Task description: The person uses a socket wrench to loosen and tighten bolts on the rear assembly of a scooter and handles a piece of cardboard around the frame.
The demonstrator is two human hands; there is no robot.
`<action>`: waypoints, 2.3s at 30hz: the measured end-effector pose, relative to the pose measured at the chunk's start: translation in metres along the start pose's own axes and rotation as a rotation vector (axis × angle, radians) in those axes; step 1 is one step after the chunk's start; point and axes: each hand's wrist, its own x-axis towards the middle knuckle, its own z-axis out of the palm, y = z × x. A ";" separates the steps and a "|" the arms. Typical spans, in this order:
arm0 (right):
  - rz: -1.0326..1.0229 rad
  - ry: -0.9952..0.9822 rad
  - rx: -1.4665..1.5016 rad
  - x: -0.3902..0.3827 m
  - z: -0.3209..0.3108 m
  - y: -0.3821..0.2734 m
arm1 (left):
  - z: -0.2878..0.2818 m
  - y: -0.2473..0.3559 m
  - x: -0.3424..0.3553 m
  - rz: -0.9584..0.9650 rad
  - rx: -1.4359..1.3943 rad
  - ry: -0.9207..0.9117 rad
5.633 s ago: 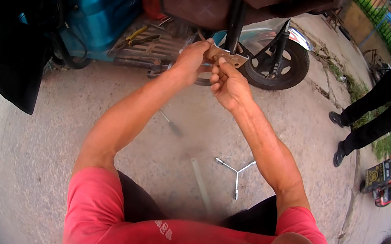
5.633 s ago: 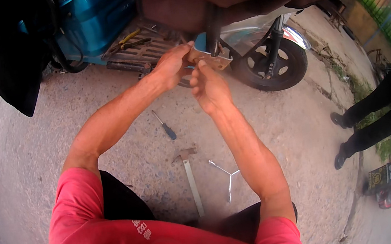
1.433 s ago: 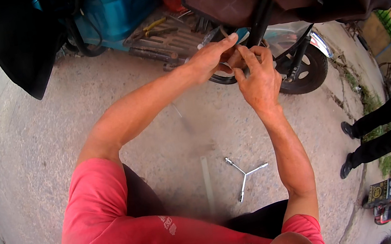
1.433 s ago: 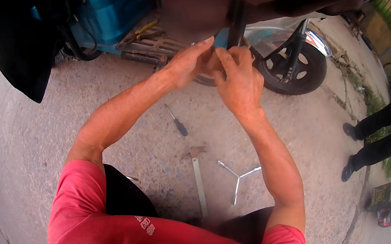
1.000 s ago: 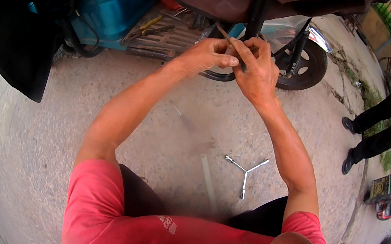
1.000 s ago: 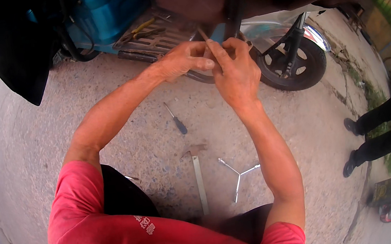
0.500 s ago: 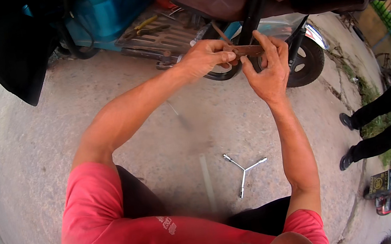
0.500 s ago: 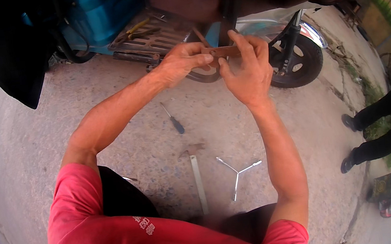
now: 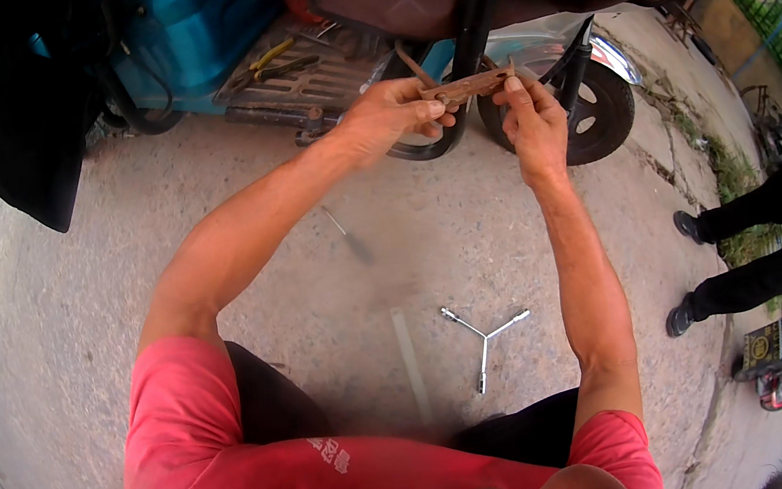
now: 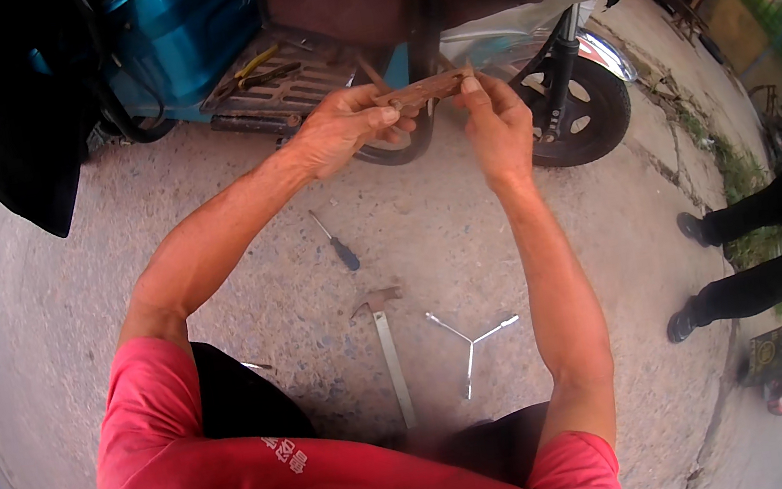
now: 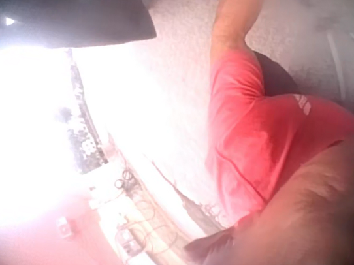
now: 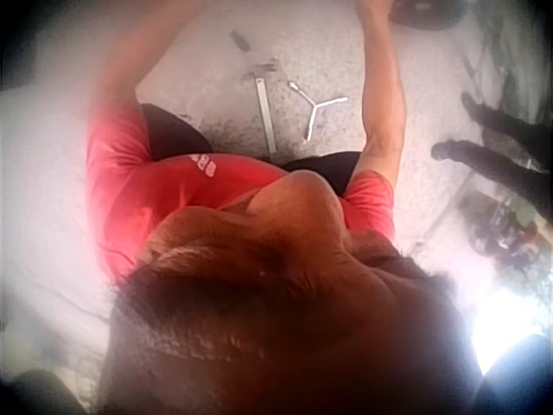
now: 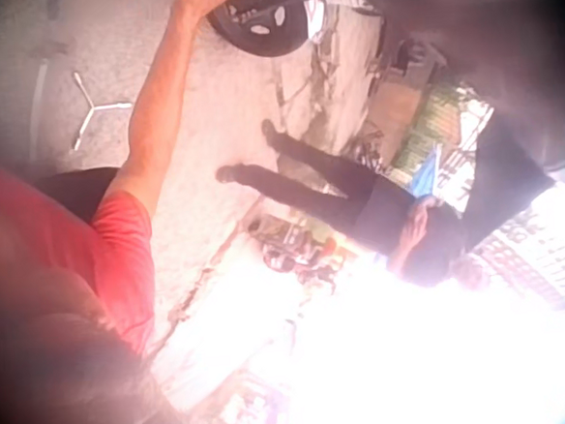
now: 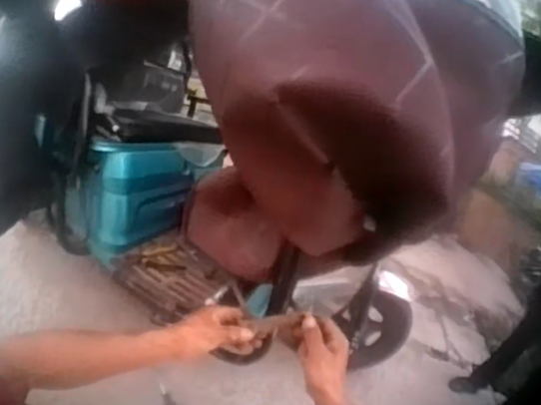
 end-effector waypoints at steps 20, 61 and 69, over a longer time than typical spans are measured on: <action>0.097 -0.049 0.035 0.008 0.003 -0.005 | 0.006 0.018 -0.008 -0.003 0.410 0.099; 0.135 -0.011 0.033 0.003 0.006 -0.011 | 0.005 0.042 -0.014 0.102 0.627 0.126; 0.183 -0.043 0.022 0.009 0.000 -0.010 | 0.013 0.044 -0.016 0.104 0.643 0.175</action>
